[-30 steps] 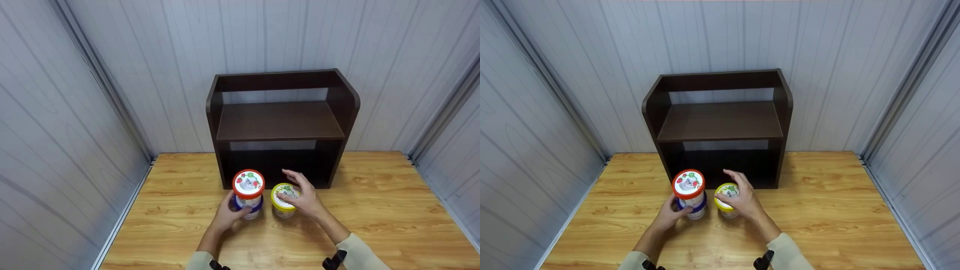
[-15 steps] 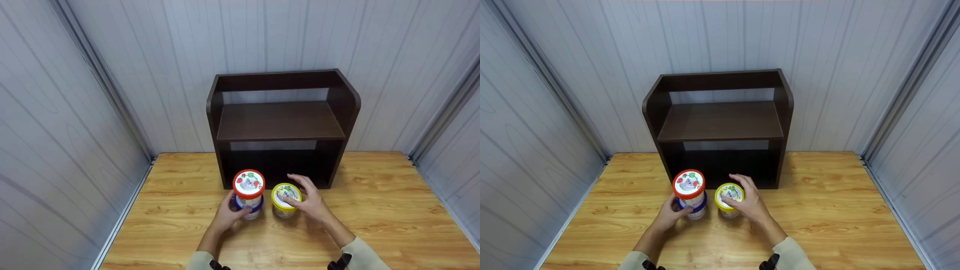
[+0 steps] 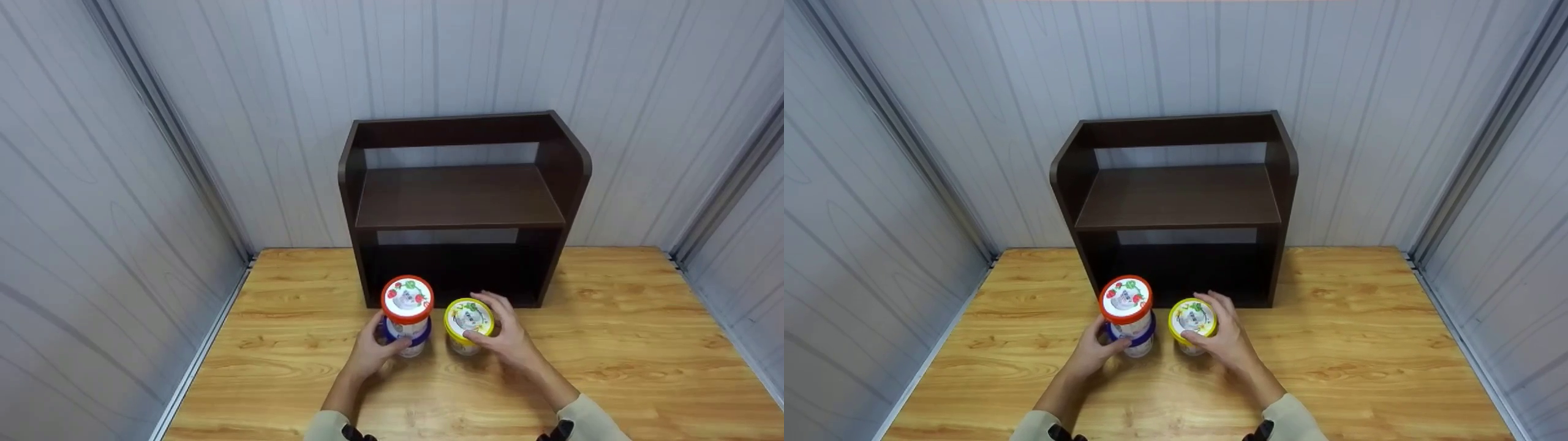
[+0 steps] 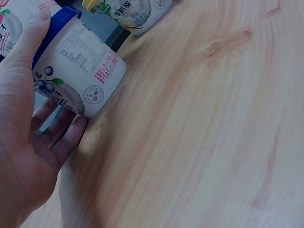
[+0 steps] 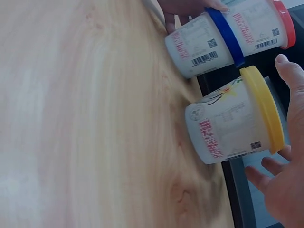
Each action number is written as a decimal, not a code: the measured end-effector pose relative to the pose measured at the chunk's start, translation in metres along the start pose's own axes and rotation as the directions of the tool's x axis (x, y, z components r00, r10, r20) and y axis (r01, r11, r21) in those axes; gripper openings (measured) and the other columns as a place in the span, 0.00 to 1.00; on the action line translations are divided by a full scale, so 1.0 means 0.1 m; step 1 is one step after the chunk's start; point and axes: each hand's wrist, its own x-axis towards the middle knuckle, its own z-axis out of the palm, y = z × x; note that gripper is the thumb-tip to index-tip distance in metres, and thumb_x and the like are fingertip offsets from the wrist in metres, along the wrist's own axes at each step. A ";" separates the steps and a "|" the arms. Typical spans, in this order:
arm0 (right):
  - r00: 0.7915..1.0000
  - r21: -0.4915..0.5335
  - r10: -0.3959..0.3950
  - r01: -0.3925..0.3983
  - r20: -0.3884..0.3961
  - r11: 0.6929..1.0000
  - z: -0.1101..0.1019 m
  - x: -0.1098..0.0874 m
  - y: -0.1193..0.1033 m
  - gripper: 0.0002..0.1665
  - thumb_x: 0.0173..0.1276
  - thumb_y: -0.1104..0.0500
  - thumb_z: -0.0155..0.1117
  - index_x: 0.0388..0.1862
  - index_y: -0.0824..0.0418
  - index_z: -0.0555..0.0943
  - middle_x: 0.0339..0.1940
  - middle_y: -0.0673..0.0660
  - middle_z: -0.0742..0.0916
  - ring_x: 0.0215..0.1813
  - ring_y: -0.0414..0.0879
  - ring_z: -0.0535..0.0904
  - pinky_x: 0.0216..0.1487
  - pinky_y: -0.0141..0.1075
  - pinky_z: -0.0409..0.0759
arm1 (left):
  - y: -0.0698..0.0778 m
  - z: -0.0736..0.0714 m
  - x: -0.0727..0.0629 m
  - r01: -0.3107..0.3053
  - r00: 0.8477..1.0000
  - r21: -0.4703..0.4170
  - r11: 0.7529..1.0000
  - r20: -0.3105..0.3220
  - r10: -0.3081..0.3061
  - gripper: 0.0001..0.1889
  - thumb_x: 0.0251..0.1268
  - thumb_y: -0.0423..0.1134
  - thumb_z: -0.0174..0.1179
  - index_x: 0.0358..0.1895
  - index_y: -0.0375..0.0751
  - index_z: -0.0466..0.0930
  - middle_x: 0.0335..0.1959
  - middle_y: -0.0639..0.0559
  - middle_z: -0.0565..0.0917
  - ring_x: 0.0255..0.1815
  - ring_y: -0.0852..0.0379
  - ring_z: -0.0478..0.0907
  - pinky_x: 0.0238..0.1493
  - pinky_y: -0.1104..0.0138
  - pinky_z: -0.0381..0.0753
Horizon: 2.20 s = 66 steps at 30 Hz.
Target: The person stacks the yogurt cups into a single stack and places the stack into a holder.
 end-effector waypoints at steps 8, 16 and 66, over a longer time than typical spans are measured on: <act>1.000 0.008 0.009 -0.009 0.009 1.000 0.06 -0.05 0.10 0.47 0.61 0.62 0.90 0.78 0.61 0.80 0.83 0.70 0.76 0.87 0.67 0.67 0.89 0.64 0.60 | -0.07 0.03 -0.04 -0.029 0.996 0.028 0.999 -0.080 0.031 0.48 0.68 0.52 0.82 0.84 0.41 0.67 0.73 0.32 0.81 0.75 0.38 0.80 0.76 0.45 0.83; 1.000 -0.027 0.021 -0.021 -0.014 0.999 0.12 -0.09 0.14 0.47 0.60 0.61 0.91 0.78 0.59 0.81 0.78 0.63 0.81 0.80 0.55 0.75 0.86 0.39 0.67 | -0.04 0.07 -0.08 -0.002 0.992 -0.003 1.000 -0.125 0.002 0.46 0.67 0.52 0.83 0.81 0.39 0.68 0.72 0.30 0.82 0.75 0.35 0.80 0.77 0.43 0.84; 0.998 -0.042 0.062 -0.062 0.005 0.997 -0.05 -0.01 -0.07 0.40 0.68 0.58 0.87 0.77 0.55 0.82 0.70 0.58 0.84 0.70 0.49 0.79 0.70 0.33 0.80 | -0.33 0.07 -0.01 -0.034 0.993 -0.087 0.996 -0.115 0.024 0.44 0.66 0.49 0.83 0.80 0.40 0.72 0.70 0.34 0.83 0.69 0.47 0.83 0.71 0.58 0.85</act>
